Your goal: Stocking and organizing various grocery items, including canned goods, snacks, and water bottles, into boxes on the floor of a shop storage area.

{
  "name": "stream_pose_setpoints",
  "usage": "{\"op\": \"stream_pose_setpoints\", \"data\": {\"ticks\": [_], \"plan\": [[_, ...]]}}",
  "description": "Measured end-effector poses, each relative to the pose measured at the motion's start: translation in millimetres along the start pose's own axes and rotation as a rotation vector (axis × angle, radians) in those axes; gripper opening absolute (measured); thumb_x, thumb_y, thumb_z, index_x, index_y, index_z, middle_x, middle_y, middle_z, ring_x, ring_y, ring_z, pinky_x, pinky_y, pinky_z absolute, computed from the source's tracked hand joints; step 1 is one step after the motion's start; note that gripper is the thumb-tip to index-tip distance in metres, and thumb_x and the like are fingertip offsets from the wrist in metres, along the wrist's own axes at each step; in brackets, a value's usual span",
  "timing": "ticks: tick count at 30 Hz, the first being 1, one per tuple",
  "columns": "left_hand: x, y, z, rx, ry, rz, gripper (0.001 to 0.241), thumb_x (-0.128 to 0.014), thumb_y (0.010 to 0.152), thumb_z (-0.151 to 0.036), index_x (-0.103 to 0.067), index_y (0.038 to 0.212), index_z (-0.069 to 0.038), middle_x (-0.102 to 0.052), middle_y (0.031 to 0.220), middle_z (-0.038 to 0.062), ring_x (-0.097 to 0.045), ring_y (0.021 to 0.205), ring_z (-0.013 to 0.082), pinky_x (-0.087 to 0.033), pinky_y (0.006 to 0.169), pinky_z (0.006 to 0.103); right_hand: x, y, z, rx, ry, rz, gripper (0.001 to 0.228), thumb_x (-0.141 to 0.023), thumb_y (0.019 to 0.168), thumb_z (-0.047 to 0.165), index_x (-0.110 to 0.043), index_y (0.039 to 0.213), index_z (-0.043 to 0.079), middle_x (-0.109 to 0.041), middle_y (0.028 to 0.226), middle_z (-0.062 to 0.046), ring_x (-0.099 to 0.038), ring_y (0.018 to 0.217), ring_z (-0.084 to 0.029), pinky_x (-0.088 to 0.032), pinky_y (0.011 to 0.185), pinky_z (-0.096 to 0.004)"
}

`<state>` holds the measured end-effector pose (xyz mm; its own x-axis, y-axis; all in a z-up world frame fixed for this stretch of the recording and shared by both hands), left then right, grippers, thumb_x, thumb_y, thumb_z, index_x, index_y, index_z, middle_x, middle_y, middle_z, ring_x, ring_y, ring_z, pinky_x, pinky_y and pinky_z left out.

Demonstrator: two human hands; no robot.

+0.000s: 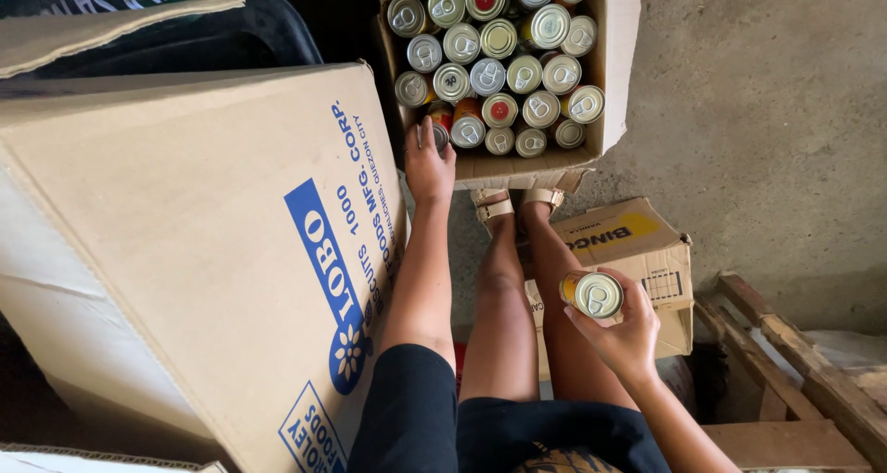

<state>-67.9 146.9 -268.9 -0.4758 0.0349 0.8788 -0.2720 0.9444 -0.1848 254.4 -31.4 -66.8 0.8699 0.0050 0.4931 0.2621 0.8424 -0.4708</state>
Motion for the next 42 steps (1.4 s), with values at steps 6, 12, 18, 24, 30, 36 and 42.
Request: {"op": "stream_pose_setpoints", "data": {"ticks": [6, 12, 18, 24, 30, 36, 42], "plan": [[-9, 17, 4, 0.085, 0.051, 0.088, 0.065, -0.076, 0.086, -0.017, -0.052, 0.146, -0.01, -0.053, 0.141, 0.023, -0.06, 0.123, 0.0421, -0.053, 0.1, 0.046, -2, 0, 5, 0.024, -0.019, -0.002, 0.064, -0.091, 0.068, 0.012, -0.064, 0.125, 0.002, -0.071, 0.115, -0.009, -0.069, 0.104, -0.015, -0.057, 0.091, -0.031], [-2, 23, 2, 0.054, 0.017, 0.058, 0.066, -0.078, 0.086, -0.018, -0.05, 0.144, -0.006, -0.053, 0.138, 0.024, -0.059, 0.124, 0.0419, -0.052, 0.102, 0.0449, -4, 2, 0, 0.043, -0.034, -0.003, 0.063, -0.091, 0.068, 0.015, -0.064, 0.125, 0.003, -0.071, 0.116, -0.009, -0.07, 0.105, -0.017, -0.057, 0.091, -0.031], [-10, 15, 6, 0.061, 0.037, 0.128, 0.067, -0.079, 0.082, -0.013, -0.051, 0.142, -0.004, -0.052, 0.139, 0.021, -0.058, 0.124, 0.0408, -0.052, 0.1, 0.044, -7, 3, -4, 0.021, -0.043, -0.008, 0.063, -0.091, 0.068, 0.015, -0.064, 0.124, 0.004, -0.07, 0.116, -0.009, -0.07, 0.104, -0.017, -0.057, 0.09, -0.032], [-20, 21, 4, 0.079, 0.182, 0.276, 0.066, -0.078, 0.086, -0.013, -0.05, 0.145, -0.006, -0.052, 0.141, 0.02, -0.057, 0.127, 0.0378, -0.05, 0.104, 0.0428, -10, 2, 0, 0.027, -0.075, -0.01, 0.063, -0.092, 0.066, 0.014, -0.065, 0.122, 0.005, -0.07, 0.111, -0.009, -0.07, 0.099, -0.018, -0.057, 0.084, -0.032], [-49, 5, 19, 0.018, 0.162, 0.197, 0.061, -0.072, 0.086, -0.011, -0.053, 0.144, -0.007, -0.049, 0.151, 0.023, -0.053, 0.134, 0.0395, -0.047, 0.109, 0.0443, -12, 6, -6, 0.032, -0.052, -0.021, 0.062, -0.091, 0.067, 0.016, -0.065, 0.122, 0.006, -0.07, 0.111, -0.008, -0.069, 0.099, -0.018, -0.056, 0.084, -0.033], [5, -49, -54, 0.108, -0.029, 0.135, 0.047, -0.066, 0.095, -0.025, -0.059, 0.14, -0.012, -0.066, 0.137, 0.015, -0.059, 0.133, 0.033, -0.046, 0.117, 0.0468, -15, 29, -8, 0.046, -0.17, -0.025, 0.065, -0.093, 0.065, 0.017, -0.066, 0.122, 0.006, -0.072, 0.107, -0.01, -0.069, 0.094, -0.022, -0.056, 0.082, -0.035], [-14, -173, -159, -0.144, -0.727, 1.157, 0.085, -0.085, 0.079, -0.043, -0.051, 0.149, -0.01, -0.06, 0.136, 0.019, -0.058, 0.126, 0.032, -0.044, 0.107, 0.0445, -31, 60, -48, 0.073, -0.16, 0.006, 0.069, -0.089, 0.068, 0.014, -0.056, 0.128, 0.004, -0.071, 0.113, -0.014, -0.072, 0.093, -0.026, -0.058, 0.074, -0.036]]}}
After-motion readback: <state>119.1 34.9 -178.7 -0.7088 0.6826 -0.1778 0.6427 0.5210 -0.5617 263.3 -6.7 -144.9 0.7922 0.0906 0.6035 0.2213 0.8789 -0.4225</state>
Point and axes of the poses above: each hand's wrist, its own y-axis towards the middle knuckle, its own x-axis out of the back of the hand, z = x × y, the point moved 8 cm from there along y, towards the middle knuckle
